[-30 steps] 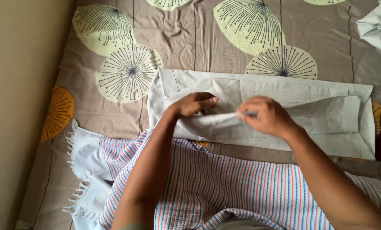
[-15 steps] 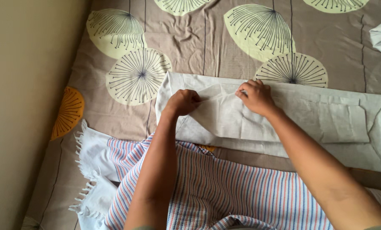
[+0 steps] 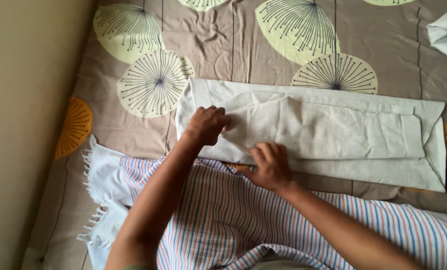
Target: The person folds a white shirt on a bed by hand. They smooth the fabric with their palms, fold the sleeves across the body, and bring the bottom edge up to fold the garment into a smaller shape.
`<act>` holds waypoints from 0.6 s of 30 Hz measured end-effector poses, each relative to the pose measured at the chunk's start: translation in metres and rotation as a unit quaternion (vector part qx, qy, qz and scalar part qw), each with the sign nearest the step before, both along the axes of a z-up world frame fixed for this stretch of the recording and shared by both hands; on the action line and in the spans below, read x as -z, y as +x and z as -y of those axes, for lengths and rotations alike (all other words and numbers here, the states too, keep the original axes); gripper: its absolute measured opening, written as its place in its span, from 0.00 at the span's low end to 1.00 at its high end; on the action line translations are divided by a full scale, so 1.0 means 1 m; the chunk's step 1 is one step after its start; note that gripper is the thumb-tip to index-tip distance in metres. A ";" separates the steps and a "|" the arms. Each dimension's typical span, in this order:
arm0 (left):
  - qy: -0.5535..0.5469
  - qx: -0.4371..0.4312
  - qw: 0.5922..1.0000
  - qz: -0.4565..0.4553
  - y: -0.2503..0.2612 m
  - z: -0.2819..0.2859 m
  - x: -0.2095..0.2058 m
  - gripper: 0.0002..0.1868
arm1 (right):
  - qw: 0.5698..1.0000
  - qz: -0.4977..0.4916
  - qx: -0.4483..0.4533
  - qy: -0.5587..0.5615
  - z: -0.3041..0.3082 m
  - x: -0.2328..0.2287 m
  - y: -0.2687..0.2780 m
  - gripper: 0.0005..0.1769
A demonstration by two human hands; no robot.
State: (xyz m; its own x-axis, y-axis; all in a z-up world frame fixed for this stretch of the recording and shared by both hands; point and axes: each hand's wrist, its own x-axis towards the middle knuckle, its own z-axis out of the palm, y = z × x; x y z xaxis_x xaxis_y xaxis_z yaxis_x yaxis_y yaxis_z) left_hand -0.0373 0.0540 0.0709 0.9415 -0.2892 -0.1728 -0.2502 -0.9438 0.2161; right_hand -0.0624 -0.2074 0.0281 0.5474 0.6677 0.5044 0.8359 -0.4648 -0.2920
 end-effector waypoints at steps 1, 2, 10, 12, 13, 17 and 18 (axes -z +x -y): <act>0.037 0.020 0.999 0.007 0.000 -0.001 0.003 0.11 | 1.000 0.003 0.017 -0.012 -0.009 0.001 -0.003 0.27; 0.074 0.040 0.996 0.014 0.002 -0.002 0.007 0.10 | 0.999 0.006 0.035 -0.024 -0.016 0.003 -0.004 0.19; 0.159 0.166 0.971 0.068 -0.011 -0.033 0.042 0.03 | 0.999 0.002 -0.033 -0.035 -0.007 0.028 0.008 0.07; 0.087 0.146 0.981 0.091 -0.008 -0.032 0.039 0.07 | 0.998 -0.010 -0.042 -0.047 -0.011 0.029 0.010 0.12; 0.114 0.122 0.986 0.021 -0.005 -0.030 0.034 0.09 | 0.997 -0.044 -0.054 -0.026 -0.009 0.026 0.012 0.13; 0.152 0.023 0.969 -0.194 0.010 -0.018 0.013 0.14 | 0.993 -0.095 -0.054 0.033 0.008 0.018 0.015 0.15; 0.145 0.000 0.963 -0.229 0.015 -0.016 0.012 0.14 | 0.995 -0.084 -0.041 0.042 0.016 0.020 0.019 0.16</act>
